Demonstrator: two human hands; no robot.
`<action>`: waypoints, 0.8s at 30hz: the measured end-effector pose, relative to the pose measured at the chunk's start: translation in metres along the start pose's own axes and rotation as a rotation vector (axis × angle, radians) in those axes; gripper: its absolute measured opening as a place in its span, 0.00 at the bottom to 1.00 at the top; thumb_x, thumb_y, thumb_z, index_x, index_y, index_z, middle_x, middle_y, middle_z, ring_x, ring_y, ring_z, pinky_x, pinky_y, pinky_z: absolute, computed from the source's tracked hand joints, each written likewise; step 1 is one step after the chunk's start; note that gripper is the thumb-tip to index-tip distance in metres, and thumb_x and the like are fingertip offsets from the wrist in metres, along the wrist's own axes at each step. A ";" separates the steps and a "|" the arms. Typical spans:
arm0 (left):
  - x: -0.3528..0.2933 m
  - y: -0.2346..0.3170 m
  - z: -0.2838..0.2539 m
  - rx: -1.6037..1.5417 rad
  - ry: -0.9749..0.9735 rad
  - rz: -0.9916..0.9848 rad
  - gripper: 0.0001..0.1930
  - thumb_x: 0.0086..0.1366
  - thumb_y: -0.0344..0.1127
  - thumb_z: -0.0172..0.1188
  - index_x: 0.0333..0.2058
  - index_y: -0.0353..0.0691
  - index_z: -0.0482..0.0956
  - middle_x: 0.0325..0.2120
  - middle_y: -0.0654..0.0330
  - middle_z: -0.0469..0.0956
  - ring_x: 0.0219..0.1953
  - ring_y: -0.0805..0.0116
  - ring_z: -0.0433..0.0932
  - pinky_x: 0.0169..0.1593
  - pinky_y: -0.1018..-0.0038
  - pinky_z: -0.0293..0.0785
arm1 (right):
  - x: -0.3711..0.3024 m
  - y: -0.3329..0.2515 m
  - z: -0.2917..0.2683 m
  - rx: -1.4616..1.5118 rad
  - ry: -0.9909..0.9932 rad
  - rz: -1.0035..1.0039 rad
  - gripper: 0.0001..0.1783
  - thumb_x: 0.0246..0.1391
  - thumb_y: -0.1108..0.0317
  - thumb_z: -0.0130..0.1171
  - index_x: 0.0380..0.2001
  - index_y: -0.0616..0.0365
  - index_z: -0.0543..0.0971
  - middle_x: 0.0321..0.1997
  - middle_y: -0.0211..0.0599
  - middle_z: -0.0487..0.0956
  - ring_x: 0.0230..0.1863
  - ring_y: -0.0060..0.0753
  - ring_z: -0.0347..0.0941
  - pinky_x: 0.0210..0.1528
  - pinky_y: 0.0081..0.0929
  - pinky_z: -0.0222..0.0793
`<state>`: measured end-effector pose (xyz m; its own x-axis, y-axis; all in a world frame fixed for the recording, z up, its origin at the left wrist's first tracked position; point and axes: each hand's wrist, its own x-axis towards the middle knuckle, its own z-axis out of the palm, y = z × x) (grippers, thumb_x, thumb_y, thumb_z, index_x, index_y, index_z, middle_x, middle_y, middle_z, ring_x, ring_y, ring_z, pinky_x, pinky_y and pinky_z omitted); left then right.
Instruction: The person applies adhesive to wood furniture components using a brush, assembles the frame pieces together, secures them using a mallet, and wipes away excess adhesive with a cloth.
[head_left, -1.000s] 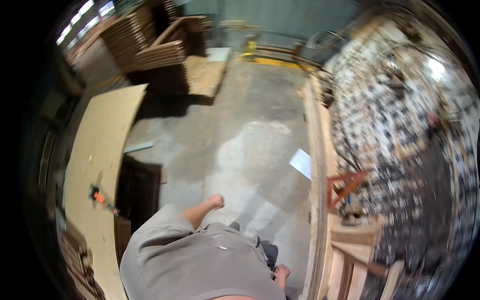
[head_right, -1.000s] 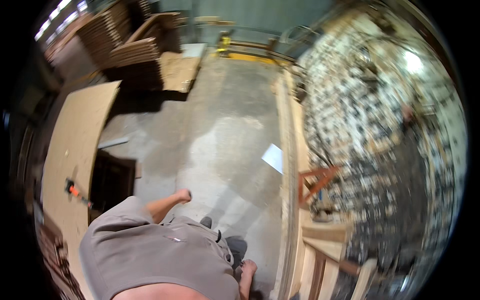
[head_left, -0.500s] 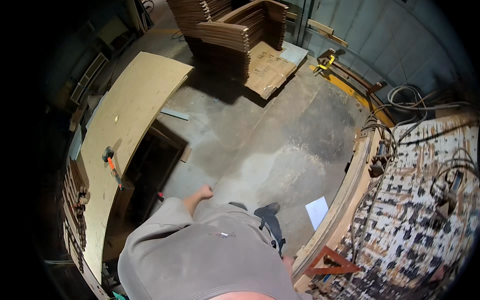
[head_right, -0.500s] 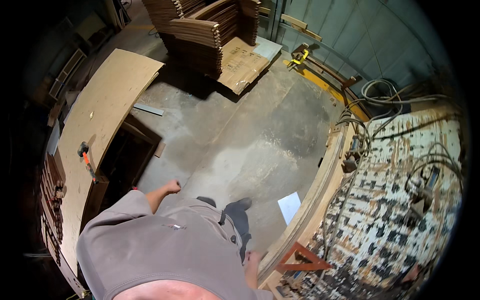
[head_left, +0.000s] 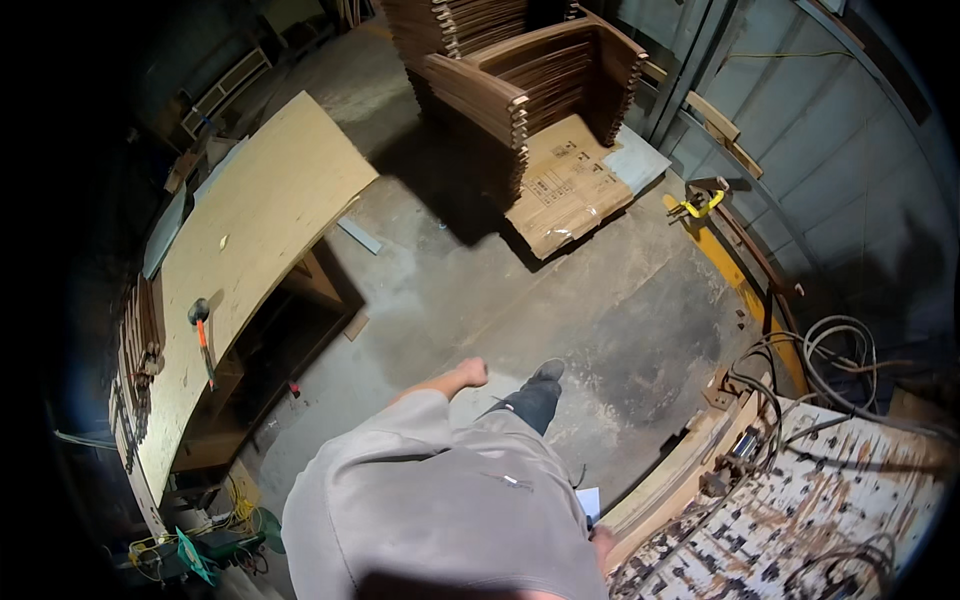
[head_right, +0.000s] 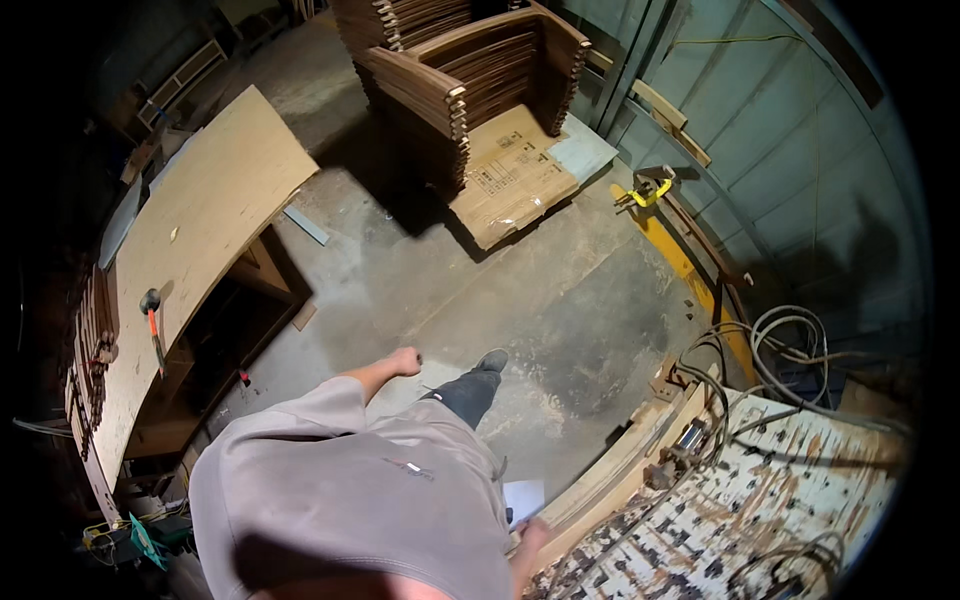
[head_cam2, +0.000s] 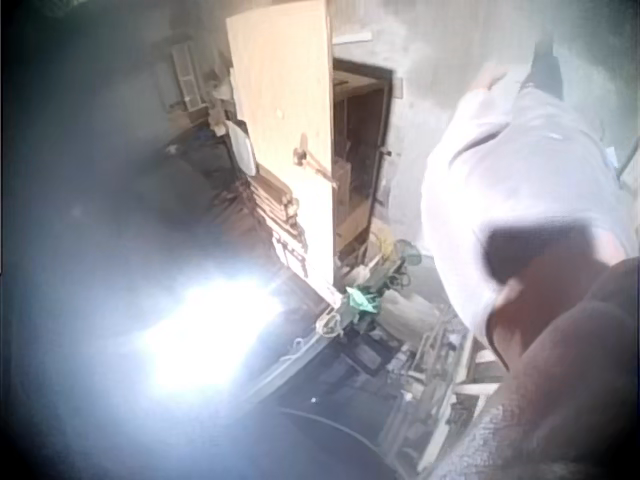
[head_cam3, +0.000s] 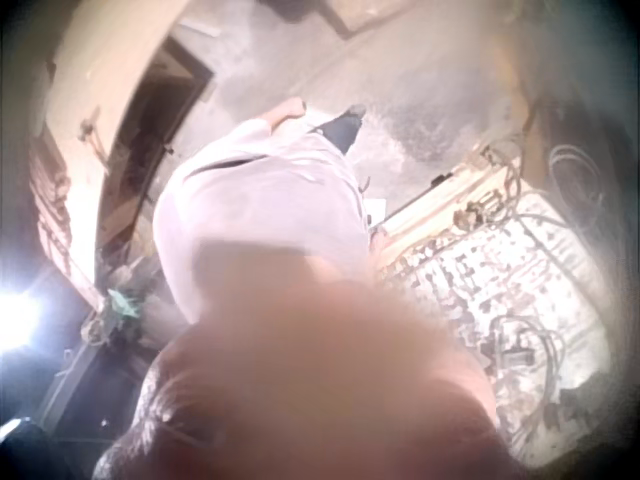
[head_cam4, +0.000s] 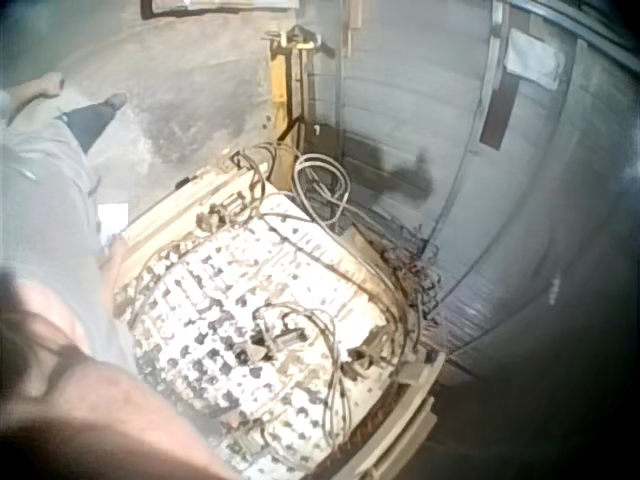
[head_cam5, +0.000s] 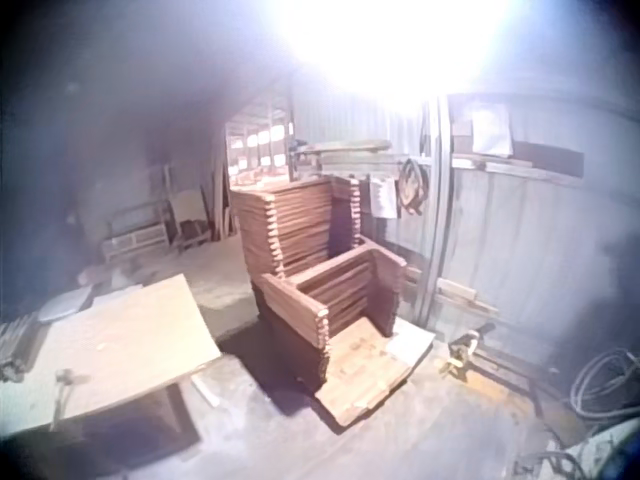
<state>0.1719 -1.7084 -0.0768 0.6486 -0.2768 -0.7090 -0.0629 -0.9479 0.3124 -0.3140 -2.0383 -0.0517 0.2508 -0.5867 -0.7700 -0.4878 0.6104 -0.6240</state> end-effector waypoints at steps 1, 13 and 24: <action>0.024 0.036 -0.022 -0.018 -0.011 0.040 0.18 0.48 0.34 0.53 0.39 0.46 0.83 0.39 0.48 0.80 0.44 0.49 0.78 0.47 0.60 0.75 | -0.001 -0.009 0.007 -0.087 0.014 0.040 0.05 0.50 0.74 0.53 0.23 0.63 0.73 0.20 0.36 0.72 0.18 0.27 0.69 0.18 0.23 0.67; 0.176 0.316 -0.202 -0.152 0.216 0.254 0.15 0.47 0.30 0.54 0.36 0.39 0.82 0.37 0.45 0.80 0.43 0.47 0.77 0.46 0.58 0.74 | 0.046 -0.211 0.101 -0.151 0.092 0.004 0.05 0.47 0.75 0.53 0.20 0.61 0.73 0.19 0.34 0.72 0.18 0.28 0.68 0.18 0.24 0.64; 0.097 0.800 -0.216 -0.107 0.399 1.536 0.23 0.49 0.26 0.62 0.46 0.38 0.72 0.45 0.49 0.72 0.46 0.50 0.74 0.46 0.62 0.72 | 0.220 -0.239 0.059 -0.058 0.149 -0.033 0.04 0.53 0.71 0.56 0.30 0.60 0.77 0.24 0.36 0.78 0.24 0.30 0.78 0.24 0.25 0.74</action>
<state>0.3480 -2.4598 0.2411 0.1710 -0.8448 0.5071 -0.7764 0.2014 0.5972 -0.0930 -2.2816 -0.0802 0.1430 -0.6812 -0.7180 -0.5300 0.5600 -0.6368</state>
